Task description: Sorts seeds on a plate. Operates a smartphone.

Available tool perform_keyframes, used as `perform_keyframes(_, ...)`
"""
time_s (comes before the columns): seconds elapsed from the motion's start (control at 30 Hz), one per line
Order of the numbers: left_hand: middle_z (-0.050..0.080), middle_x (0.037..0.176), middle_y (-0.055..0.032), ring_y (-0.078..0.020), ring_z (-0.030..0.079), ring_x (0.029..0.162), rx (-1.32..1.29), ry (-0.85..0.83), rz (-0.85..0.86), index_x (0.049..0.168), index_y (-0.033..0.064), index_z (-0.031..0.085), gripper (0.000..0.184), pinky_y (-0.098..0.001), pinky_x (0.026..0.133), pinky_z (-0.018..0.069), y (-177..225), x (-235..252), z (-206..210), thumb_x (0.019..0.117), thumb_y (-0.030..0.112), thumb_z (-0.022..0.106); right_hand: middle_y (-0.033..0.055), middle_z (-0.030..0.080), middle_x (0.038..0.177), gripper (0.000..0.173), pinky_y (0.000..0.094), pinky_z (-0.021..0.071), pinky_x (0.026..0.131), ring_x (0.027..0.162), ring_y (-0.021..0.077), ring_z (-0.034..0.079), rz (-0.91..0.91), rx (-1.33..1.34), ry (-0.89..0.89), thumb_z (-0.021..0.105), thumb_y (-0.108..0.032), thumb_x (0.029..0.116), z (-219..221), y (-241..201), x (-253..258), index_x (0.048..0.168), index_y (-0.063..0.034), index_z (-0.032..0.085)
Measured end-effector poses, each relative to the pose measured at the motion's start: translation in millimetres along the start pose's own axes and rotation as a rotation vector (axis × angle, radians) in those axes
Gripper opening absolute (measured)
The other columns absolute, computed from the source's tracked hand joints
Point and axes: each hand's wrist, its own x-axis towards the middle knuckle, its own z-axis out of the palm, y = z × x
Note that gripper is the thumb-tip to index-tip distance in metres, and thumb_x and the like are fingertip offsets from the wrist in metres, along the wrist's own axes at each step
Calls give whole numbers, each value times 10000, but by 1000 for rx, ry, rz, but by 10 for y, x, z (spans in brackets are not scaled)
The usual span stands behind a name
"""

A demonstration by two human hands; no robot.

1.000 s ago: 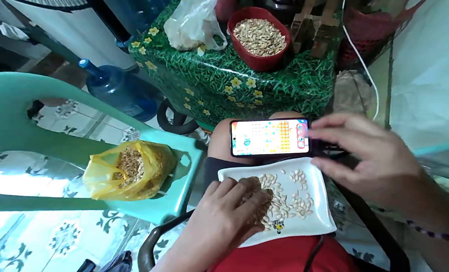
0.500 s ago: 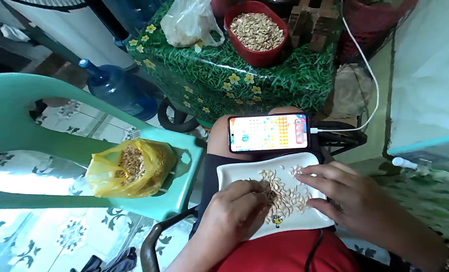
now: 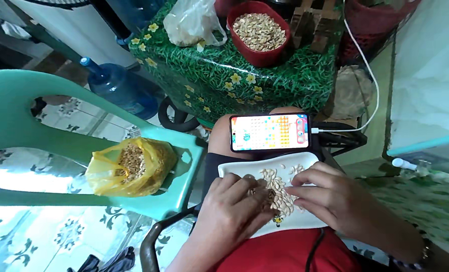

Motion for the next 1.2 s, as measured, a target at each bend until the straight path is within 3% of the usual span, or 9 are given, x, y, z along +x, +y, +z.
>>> perform_keyframes(0.13,686,1233,-42,-236,624,1000,85,-85,40,1204,214,738,457,-421,815,471,44,43,69,957,574,602,-9,711,963,258,323,527,783,924,174,634,34,6,38,546,-254,1028,-4,29,-4,1018,-175,791)
perform_keyframes(0.3,711,1073,-42,-225,643,908,99,-73,62,1090,178,758,195,-400,753,480,74,122,168,998,281,621,-15,711,960,262,308,523,778,916,170,632,46,0,27,557,-289,1012,33,51,-19,1064,-185,793)
perform_keyframes(0.43,716,999,-68,-224,660,895,14,-41,59,1008,108,751,169,-386,766,501,26,139,189,1002,210,617,-15,715,964,260,312,529,789,924,167,638,55,9,31,567,-298,1010,33,61,-16,1085,-183,788)
perform_keyframes(0.6,743,994,-54,-185,683,906,-42,56,13,948,101,752,139,-358,782,507,-41,88,122,975,115,617,-14,713,953,252,288,521,792,919,151,633,51,22,55,570,-280,1011,27,93,-18,1084,-178,789)
perform_keyframes(0.87,760,986,-38,-152,687,942,-74,133,-18,951,113,762,132,-340,837,495,-98,-25,12,974,116,633,9,716,936,268,267,521,812,913,141,638,56,48,139,569,-247,1019,31,100,28,1169,-157,772)
perform_keyframes(1.0,760,999,-33,-151,680,934,-75,132,-4,988,109,768,148,-330,822,491,-92,-19,25,984,105,620,21,681,850,329,277,509,726,805,151,615,78,18,142,541,-227,1020,25,77,74,1276,-152,734)
perform_keyframes(1.2,761,1016,-53,-158,687,954,-101,142,2,994,87,771,167,-322,846,508,-98,-13,36,980,69,606,28,695,818,349,285,529,685,738,151,630,99,-16,146,522,-215,1011,45,63,125,1275,-125,732)
